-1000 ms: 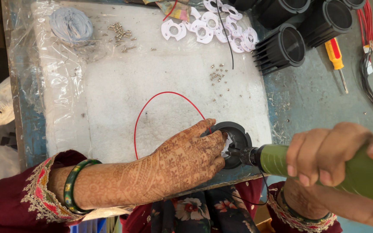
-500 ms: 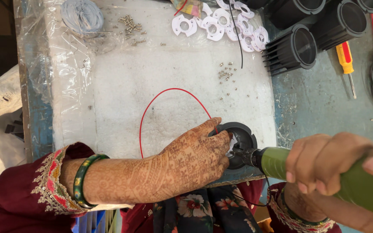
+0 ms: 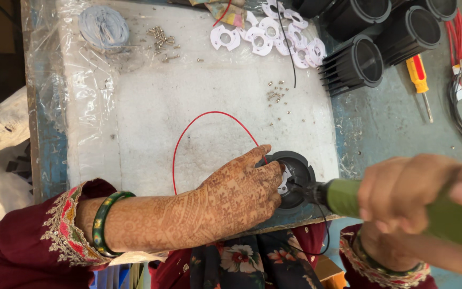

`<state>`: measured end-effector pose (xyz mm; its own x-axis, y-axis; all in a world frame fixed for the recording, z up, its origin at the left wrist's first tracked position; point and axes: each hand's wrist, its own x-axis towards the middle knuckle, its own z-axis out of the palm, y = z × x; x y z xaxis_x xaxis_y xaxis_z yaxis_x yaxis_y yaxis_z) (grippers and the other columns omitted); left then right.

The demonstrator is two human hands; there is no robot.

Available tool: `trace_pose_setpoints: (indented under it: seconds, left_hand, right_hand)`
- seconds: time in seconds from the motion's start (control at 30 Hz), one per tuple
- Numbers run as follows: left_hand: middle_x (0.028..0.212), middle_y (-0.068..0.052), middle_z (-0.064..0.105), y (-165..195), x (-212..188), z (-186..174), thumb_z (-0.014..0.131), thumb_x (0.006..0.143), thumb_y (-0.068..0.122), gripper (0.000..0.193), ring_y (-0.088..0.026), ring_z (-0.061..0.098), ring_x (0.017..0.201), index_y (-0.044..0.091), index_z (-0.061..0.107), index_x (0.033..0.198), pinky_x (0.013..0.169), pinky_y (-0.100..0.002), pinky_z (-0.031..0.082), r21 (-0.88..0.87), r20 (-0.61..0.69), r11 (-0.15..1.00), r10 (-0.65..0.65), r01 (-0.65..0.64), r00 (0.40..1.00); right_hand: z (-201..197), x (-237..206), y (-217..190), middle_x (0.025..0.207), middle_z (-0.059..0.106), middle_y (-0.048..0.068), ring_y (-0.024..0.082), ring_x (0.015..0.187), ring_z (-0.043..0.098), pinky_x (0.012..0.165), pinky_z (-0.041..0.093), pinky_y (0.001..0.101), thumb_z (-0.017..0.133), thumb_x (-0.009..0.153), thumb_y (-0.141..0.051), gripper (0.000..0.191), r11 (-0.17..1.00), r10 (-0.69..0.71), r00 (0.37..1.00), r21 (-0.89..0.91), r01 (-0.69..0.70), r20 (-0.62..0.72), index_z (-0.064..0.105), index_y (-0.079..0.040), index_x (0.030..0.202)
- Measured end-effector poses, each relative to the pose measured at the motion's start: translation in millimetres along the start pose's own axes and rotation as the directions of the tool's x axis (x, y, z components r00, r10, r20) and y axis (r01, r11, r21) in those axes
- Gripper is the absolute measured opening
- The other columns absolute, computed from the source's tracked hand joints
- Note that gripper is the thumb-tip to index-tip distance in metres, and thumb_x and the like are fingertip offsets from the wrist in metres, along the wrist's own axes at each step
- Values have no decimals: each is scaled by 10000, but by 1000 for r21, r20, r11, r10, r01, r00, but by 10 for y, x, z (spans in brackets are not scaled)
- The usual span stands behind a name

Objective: The person assembles LED light fixtures at a workbench. They place an LED module on a white plastic mounting disc, route the red and black wires, set the disc into a black finned housing, and use a green electric screwdriver to drive screws and secure the assembly, repeating the process for multiple housings.

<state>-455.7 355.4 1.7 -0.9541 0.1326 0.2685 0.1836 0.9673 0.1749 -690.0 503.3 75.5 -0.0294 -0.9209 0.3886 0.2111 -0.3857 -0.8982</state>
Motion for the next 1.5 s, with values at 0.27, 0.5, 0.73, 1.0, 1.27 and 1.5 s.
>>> trace_pose_setpoints:
  seconds: [0.27,0.5,0.73,1.0,1.27,1.5]
  left_hand:
    - [981,-131,698,-74,58,-28,637,754,222,177,-286,620,1152,94,722,842,1184,-536,339,-7,-84,999,38,-39,996]
    - [1003,-117,694,-215,171,56,629,780,171,140,-283,615,1189,77,709,845,1238,-535,297,-90,-80,995,27,-34,996]
    - [1116,-156,713,-355,304,172,630,752,203,193,-288,609,1215,64,713,857,1218,-509,318,-101,-159,994,18,-34,987]
    - [1087,-117,716,-482,337,220,635,771,199,158,-291,609,1225,81,714,839,1229,-513,319,-124,-107,990,52,-65,993]
    - [1034,-113,714,-469,301,154,640,777,200,148,-282,619,1192,83,712,833,1213,-515,334,-131,-111,989,49,-64,993]
    - [1018,-102,713,-383,274,115,644,778,198,139,-269,628,1144,87,712,828,1207,-514,347,-126,-125,990,47,-63,991]
  right_hand:
    - [-532,-115,-29,771,576,87,218,609,614,577,549,397,611,898,-537,526,969,-246,946,-90,232,-212,535,-77,1141]
    - [-981,549,435,786,552,153,251,615,571,548,505,416,525,885,-729,763,947,-319,922,-113,301,-217,498,-23,1172]
    - [-1081,824,666,753,538,204,260,588,533,515,477,421,494,851,-849,911,955,-288,929,-2,295,-234,469,25,1106]
    - [-948,954,784,745,560,227,281,579,552,526,506,479,553,817,-769,869,973,-203,967,78,217,-155,493,25,1164]
    - [-894,1048,900,700,561,203,266,554,543,491,494,441,521,804,-791,898,958,-264,946,58,279,-190,484,30,1166]
    - [-781,1008,780,692,551,207,264,532,529,471,488,430,523,845,-806,884,963,-248,950,56,263,-187,469,16,1165]
